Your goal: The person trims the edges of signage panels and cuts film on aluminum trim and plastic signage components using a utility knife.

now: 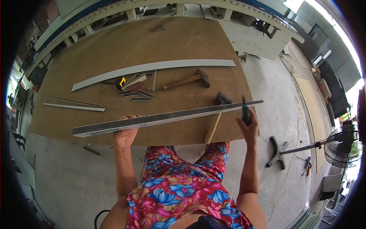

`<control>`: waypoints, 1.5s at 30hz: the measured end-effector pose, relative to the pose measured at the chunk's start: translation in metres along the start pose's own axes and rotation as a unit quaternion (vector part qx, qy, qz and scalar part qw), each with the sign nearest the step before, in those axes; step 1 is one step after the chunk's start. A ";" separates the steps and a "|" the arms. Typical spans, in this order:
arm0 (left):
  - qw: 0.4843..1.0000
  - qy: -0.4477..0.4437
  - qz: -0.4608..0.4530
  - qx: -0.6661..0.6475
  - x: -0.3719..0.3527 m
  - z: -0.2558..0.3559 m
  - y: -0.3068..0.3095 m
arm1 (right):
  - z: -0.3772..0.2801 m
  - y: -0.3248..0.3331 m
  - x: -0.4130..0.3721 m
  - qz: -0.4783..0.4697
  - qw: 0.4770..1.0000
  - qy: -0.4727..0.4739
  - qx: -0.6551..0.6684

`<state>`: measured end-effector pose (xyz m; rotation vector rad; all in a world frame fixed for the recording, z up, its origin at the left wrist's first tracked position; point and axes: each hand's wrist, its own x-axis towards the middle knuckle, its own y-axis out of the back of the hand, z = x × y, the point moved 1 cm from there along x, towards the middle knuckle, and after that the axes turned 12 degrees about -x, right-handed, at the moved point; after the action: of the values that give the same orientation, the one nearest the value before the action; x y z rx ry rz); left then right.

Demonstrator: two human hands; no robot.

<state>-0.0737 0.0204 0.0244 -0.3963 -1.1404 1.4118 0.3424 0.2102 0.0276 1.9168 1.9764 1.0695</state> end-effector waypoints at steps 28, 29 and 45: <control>0.956 -0.116 0.264 0.056 -0.052 0.008 0.037 | -0.008 -0.092 -0.034 0.039 0.997 -0.030 -0.055; 0.956 -0.131 0.261 0.042 -0.055 0.012 0.039 | -0.010 -0.092 -0.035 0.028 0.997 -0.046 -0.052; 0.918 -0.168 0.358 -0.037 -0.062 0.064 0.034 | -0.051 -0.080 0.013 0.026 0.994 0.042 -0.093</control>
<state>-0.1297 -0.0533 0.0032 -0.6903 -1.4041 2.1404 0.2468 0.2115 0.0203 1.8630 1.8038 1.3178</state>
